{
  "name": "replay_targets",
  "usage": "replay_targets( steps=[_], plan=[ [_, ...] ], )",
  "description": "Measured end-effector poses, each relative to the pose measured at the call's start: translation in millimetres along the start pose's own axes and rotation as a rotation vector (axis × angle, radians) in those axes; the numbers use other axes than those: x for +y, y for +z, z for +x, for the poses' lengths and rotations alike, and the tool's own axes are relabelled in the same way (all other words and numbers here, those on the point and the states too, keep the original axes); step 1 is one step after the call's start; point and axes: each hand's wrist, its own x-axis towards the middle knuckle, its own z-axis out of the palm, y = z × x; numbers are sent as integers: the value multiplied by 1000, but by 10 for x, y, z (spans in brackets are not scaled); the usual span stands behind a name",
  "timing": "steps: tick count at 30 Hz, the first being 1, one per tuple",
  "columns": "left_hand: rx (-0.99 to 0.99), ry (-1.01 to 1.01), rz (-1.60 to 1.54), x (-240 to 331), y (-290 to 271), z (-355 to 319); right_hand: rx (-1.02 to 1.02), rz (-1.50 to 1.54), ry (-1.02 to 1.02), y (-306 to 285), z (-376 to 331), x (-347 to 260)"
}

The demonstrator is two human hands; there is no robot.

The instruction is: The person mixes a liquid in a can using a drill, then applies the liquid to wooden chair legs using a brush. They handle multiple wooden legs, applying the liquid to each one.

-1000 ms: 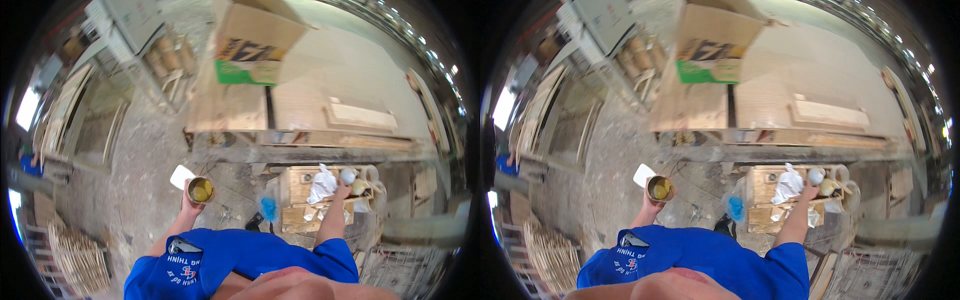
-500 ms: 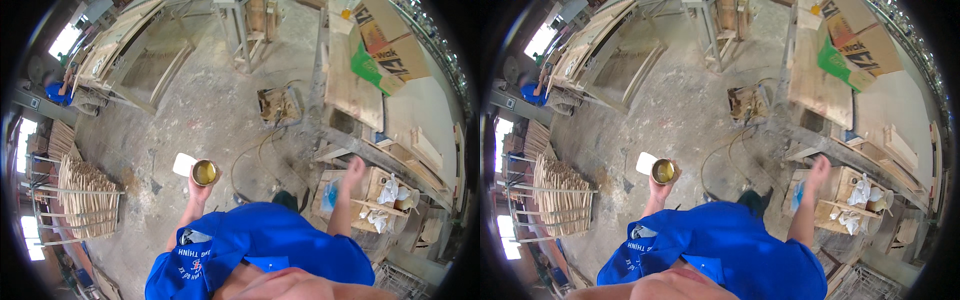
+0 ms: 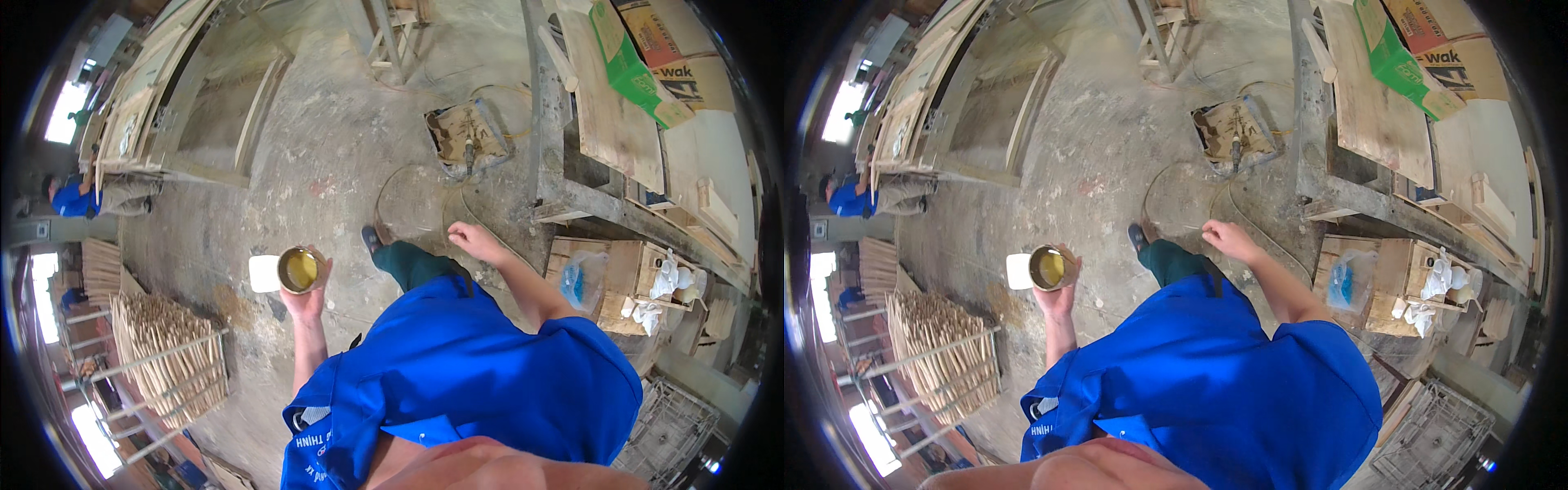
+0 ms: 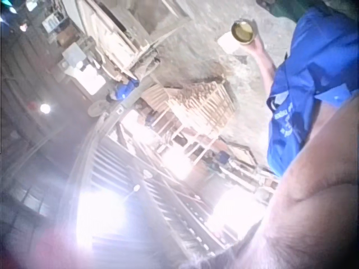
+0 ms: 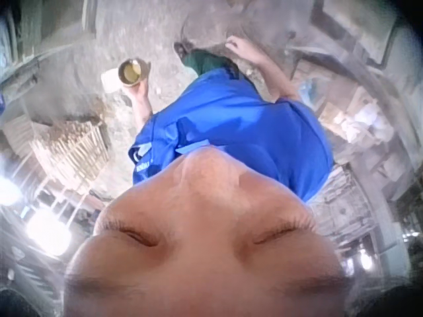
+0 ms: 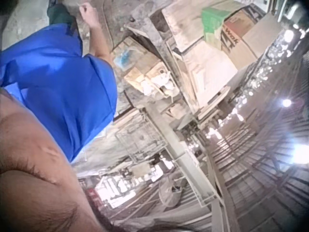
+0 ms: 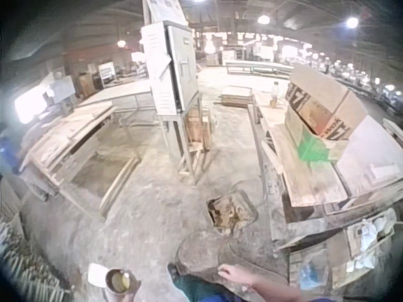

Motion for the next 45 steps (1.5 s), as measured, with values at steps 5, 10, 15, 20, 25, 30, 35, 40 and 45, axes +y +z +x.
replay_targets(
  steps=[5, 10, 15, 20, 25, 30, 35, 40, 45],
  plan=[
    [-13, -73, 60, 220, 500, 1497, -28, 87, 86, 65, 929, 337],
    [-147, -311, 161, 126, 1127, 3124, 41, 136, 257, -229, 2100, 653],
    [-103, -564, 286, -515, 1785, 4646, 305, 302, 339, -893, 2824, 673],
    [-328, -927, 352, -1251, 2194, 5675, 570, 687, 488, -1343, 2985, 639],
    [-318, -1264, 651, -2164, 2544, 6464, 879, 900, 770, -1071, 3087, 809],
    [-313, -1735, 675, -3024, 2577, 7116, 1000, 777, 958, -469, 3636, 995],
    [-323, -2004, 705, -3893, 2366, 7691, 1276, 1467, 1148, -314, 4307, 1175],
    [-422, -2082, 647, -4475, 1754, 8141, 1545, 1830, 965, -147, 5046, 1857],
    [-316, -1945, 689, -4749, 773, 8389, 1804, 2166, 732, 99, 5431, 2994]
  ],
)
